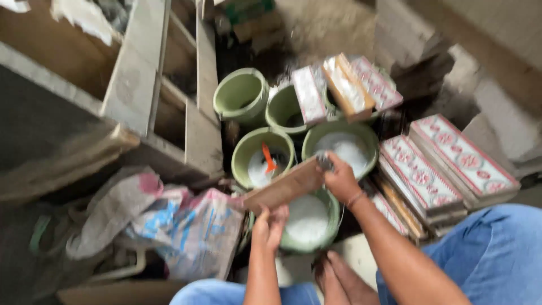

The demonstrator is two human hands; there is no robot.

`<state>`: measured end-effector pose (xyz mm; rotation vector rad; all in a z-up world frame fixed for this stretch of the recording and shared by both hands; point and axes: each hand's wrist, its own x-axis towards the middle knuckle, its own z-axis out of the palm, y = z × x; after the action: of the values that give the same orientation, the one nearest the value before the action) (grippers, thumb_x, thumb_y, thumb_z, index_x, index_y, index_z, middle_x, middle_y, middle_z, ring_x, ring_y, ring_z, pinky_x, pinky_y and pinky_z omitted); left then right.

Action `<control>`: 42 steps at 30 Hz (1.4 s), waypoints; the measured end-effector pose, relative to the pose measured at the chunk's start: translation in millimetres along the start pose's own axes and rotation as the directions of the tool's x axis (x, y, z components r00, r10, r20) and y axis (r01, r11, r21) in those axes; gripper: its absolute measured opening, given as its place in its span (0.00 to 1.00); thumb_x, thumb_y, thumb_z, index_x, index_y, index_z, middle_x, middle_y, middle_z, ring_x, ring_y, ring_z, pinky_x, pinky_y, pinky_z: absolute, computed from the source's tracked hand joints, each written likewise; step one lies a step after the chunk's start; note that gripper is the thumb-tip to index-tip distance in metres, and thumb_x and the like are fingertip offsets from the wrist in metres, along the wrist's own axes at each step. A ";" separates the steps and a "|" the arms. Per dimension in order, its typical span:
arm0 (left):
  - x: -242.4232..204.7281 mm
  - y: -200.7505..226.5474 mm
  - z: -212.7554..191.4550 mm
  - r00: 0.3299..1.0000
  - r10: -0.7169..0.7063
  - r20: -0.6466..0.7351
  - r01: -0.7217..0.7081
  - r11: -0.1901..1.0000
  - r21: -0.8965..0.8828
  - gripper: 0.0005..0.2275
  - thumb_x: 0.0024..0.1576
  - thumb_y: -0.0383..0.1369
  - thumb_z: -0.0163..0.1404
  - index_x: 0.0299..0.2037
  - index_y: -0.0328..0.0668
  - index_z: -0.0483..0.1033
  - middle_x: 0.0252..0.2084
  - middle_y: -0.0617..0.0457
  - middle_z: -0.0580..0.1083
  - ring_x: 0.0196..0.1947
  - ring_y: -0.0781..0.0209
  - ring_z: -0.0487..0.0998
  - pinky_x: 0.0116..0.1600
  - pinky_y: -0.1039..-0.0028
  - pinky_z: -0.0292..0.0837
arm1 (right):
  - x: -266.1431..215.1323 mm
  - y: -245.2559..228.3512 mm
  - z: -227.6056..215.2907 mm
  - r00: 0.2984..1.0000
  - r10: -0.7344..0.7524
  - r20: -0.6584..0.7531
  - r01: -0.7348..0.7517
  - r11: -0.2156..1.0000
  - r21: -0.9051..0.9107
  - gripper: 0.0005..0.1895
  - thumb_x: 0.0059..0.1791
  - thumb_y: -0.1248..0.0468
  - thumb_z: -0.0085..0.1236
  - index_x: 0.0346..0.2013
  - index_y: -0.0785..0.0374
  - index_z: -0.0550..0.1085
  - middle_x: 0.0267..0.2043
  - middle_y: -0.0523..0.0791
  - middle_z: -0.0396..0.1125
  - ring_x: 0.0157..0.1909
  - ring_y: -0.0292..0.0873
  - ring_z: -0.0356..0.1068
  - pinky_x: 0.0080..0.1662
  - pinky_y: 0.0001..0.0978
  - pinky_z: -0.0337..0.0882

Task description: The person sits on the floor and washes rectangular tiles with a red and white pattern. They scrub the tiles with a sponge in soapy water, rinse them in a separate bucket, and stack the cleaned tiles to the side.

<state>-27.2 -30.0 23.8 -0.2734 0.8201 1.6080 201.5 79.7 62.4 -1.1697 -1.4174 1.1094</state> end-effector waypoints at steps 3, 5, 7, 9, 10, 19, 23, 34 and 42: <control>35.9 -13.1 -30.3 0.795 0.484 -0.366 -0.048 0.651 0.757 0.37 0.51 0.32 0.60 0.70 0.35 0.52 0.42 0.35 0.71 0.18 0.58 0.64 0.18 0.68 0.55 | -2.7 -16.1 0.5 0.992 -0.118 0.045 0.126 0.958 -0.257 0.28 0.37 0.74 0.44 0.49 0.59 0.76 0.49 0.46 0.74 0.52 0.47 0.73 0.50 0.33 0.70; 21.7 -14.7 -18.0 0.700 0.694 0.167 -0.345 0.124 0.930 0.40 0.43 0.29 0.66 0.68 0.33 0.59 0.49 0.31 0.70 0.38 0.43 0.66 0.43 0.56 0.58 | -13.2 -20.0 10.8 0.968 -0.189 0.165 0.237 0.904 -0.355 0.25 0.41 0.73 0.49 0.51 0.55 0.76 0.47 0.46 0.73 0.52 0.51 0.73 0.52 0.40 0.71; 20.2 -19.0 -4.3 0.471 0.554 0.687 -0.530 -0.446 0.722 0.43 0.35 0.26 0.72 0.66 0.31 0.66 0.56 0.28 0.69 0.58 0.28 0.68 0.67 0.43 0.60 | -20.7 -21.3 22.6 0.929 -0.246 0.278 0.350 0.828 -0.439 0.23 0.44 0.73 0.55 0.53 0.50 0.75 0.44 0.46 0.72 0.52 0.54 0.73 0.55 0.46 0.72; 21.1 -32.2 -5.7 0.818 0.276 0.504 -0.397 -0.363 0.843 0.23 0.47 0.34 0.63 0.56 0.53 0.77 0.51 0.49 0.79 0.60 0.43 0.75 0.69 0.56 0.66 | -35.9 -15.3 37.4 0.852 -0.307 0.425 0.502 0.713 -0.490 0.21 0.45 0.71 0.55 0.50 0.47 0.74 0.41 0.39 0.69 0.48 0.47 0.71 0.51 0.39 0.72; 19.0 -31.6 -9.0 0.820 0.291 0.492 -0.390 -0.344 0.854 0.23 0.47 0.34 0.63 0.56 0.53 0.77 0.51 0.49 0.79 0.60 0.43 0.75 0.69 0.56 0.66 | -41.9 -10.4 42.5 0.842 -0.303 0.447 0.513 0.706 -0.489 0.21 0.45 0.71 0.55 0.50 0.47 0.74 0.41 0.39 0.69 0.48 0.47 0.71 0.51 0.39 0.72; 4.0 -29.7 -12.6 0.851 0.324 0.412 -0.432 -0.011 0.902 0.15 0.52 0.20 0.52 0.27 0.62 0.83 0.23 0.61 0.78 0.30 0.59 0.80 0.45 0.71 0.76 | -28.9 7.7 46.7 0.903 -0.199 0.381 0.339 0.873 -0.350 0.21 0.54 0.47 0.54 0.60 0.47 0.71 0.44 0.43 0.66 0.50 0.47 0.70 0.54 0.40 0.70; 24.7 -36.6 -43.4 0.874 0.314 0.372 -0.380 -0.036 0.924 0.11 0.53 0.23 0.51 0.30 0.55 0.84 0.23 0.56 0.78 0.31 0.55 0.78 0.45 0.65 0.74 | -53.6 1.9 61.8 0.784 -0.420 0.457 0.609 0.663 -0.436 0.15 0.52 0.53 0.56 0.54 0.42 0.75 0.43 0.43 0.69 0.49 0.50 0.70 0.52 0.41 0.69; 16.9 -37.1 -30.1 0.879 0.316 0.356 -0.371 -0.014 0.928 0.09 0.58 0.29 0.56 0.26 0.51 0.83 0.24 0.54 0.79 0.31 0.57 0.80 0.45 0.67 0.75 | -57.7 48.5 57.4 0.790 -0.433 0.433 0.602 0.418 -0.680 0.08 0.53 0.52 0.50 0.45 0.37 0.74 0.52 0.35 0.68 0.54 0.44 0.68 0.51 0.39 0.67; 16.4 -33.1 -40.7 0.889 0.310 0.337 -0.343 -0.038 0.939 0.05 0.54 0.28 0.58 0.28 0.49 0.85 0.26 0.47 0.81 0.38 0.49 0.84 0.47 0.65 0.77 | -74.6 55.0 76.1 0.655 -0.608 0.449 0.733 0.366 -0.574 0.12 0.55 0.54 0.46 0.49 0.32 0.74 0.55 0.35 0.68 0.52 0.45 0.67 0.49 0.40 0.66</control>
<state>-10.8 -43.5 -27.0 1.1070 1.9253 1.0041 139.4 7.7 -10.6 -0.7952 -2.3033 -0.0211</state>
